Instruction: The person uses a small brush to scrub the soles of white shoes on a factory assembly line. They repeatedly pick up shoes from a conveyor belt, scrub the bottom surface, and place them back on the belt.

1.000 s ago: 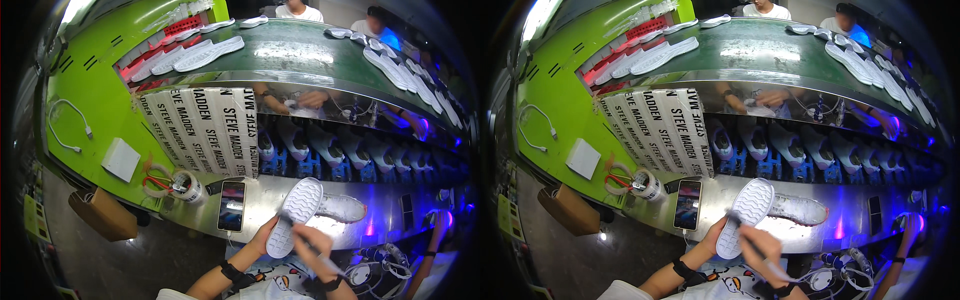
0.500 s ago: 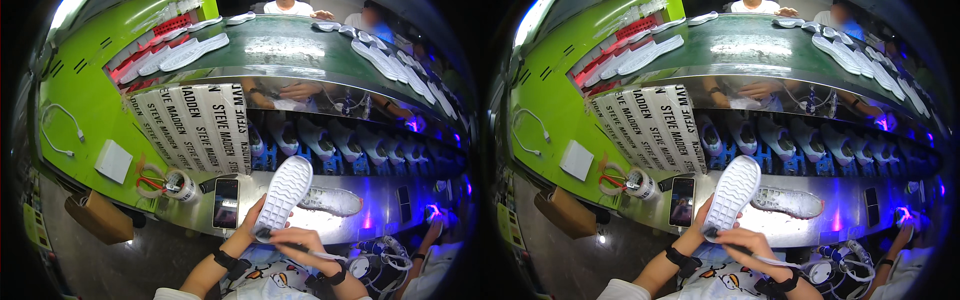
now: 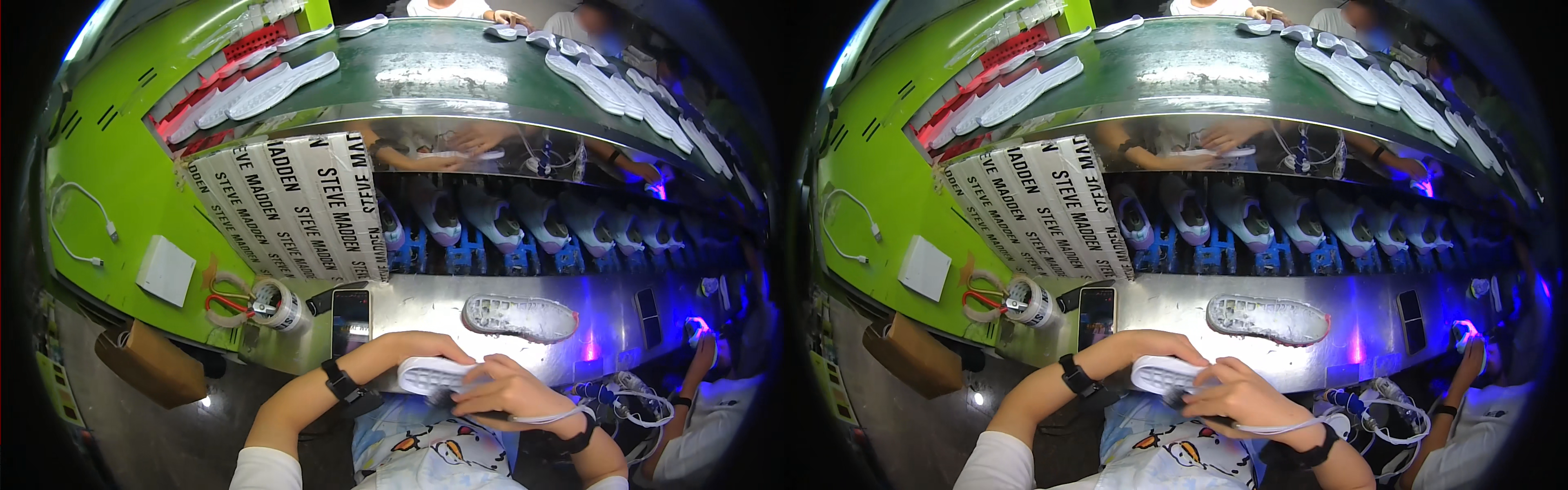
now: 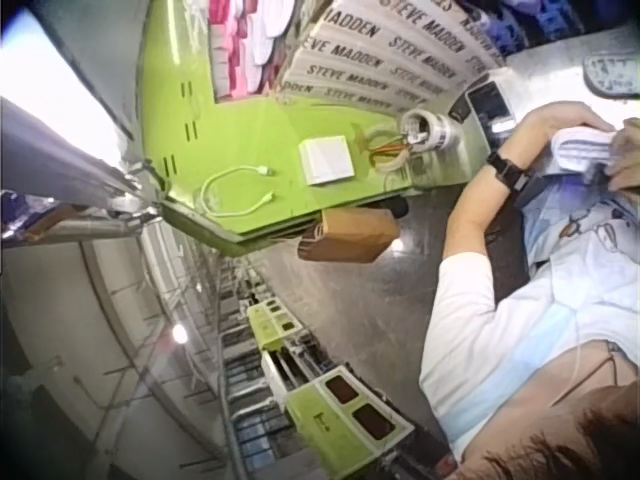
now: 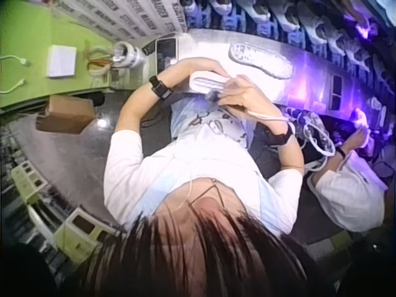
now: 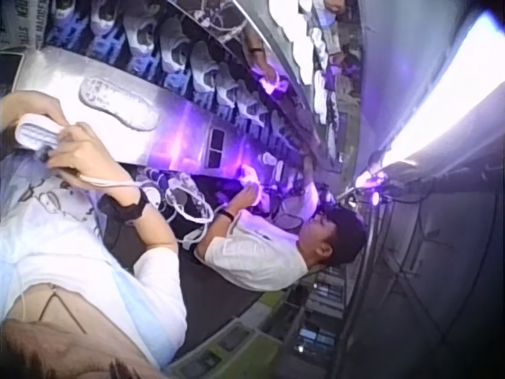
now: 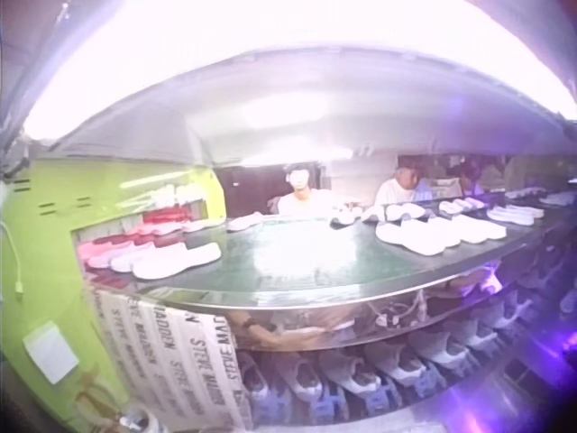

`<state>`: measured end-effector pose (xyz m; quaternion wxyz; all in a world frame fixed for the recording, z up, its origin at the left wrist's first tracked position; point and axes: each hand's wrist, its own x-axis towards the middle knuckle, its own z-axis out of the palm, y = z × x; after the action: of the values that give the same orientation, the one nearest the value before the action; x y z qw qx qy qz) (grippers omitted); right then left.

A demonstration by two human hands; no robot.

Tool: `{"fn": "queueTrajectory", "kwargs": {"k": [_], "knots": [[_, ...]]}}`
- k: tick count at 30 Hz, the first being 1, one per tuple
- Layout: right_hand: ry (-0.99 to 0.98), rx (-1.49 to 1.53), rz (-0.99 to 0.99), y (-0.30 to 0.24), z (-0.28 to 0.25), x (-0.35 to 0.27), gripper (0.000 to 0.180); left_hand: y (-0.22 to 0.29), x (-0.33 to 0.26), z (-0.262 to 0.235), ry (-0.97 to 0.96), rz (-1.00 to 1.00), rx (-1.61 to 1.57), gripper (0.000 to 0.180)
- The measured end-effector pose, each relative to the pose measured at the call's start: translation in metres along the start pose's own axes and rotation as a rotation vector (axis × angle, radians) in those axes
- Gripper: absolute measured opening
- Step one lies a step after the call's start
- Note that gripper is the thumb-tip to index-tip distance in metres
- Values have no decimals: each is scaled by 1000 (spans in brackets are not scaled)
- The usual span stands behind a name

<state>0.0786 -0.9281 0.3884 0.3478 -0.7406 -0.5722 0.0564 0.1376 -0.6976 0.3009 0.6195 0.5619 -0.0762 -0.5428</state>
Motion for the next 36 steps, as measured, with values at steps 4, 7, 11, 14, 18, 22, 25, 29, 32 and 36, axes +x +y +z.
{"fn": "queueTrajectory", "kwargs": {"k": [4, 7, 11, 14, 18, 22, 25, 29, 32, 36], "knots": [[207, 422, 168, -4, -27, -17, 24, -85, -2, -57, -134, 539, -479, 44], [539, 581, 428, -11, -7, -2, 23, -47, -3, 26, -168, 857, -916, 64], [432, 969, 675, -9, 16, 17, 26, -42, -4, 53, -64, 965, -1018, 71], [902, 132, 283, 13, 32, 36, 22, -70, 6, 42, -98, 909, -1063, 70], [493, 92, 137, -13, 69, 31, 23, -55, 19, 44, -291, 985, -1174, 66], [833, 165, 262, -4, 45, 39, 20, -38, 8, 50, -22, 1034, -1090, 67], [551, 322, 200, -11, 66, 25, 15, -29, 4, 50, -68, 993, -1129, 70], [484, 831, 575, -4, 48, 20, 21, -30, 2, 32, -123, 944, -991, 70], [361, 765, 372, 2, 47, 18, 22, -23, -1, 27, -131, 876, -1062, 69], [250, 978, 515, 2, 16, 3, 18, -3, -11, 30, -105, 835, -877, 69]]}}
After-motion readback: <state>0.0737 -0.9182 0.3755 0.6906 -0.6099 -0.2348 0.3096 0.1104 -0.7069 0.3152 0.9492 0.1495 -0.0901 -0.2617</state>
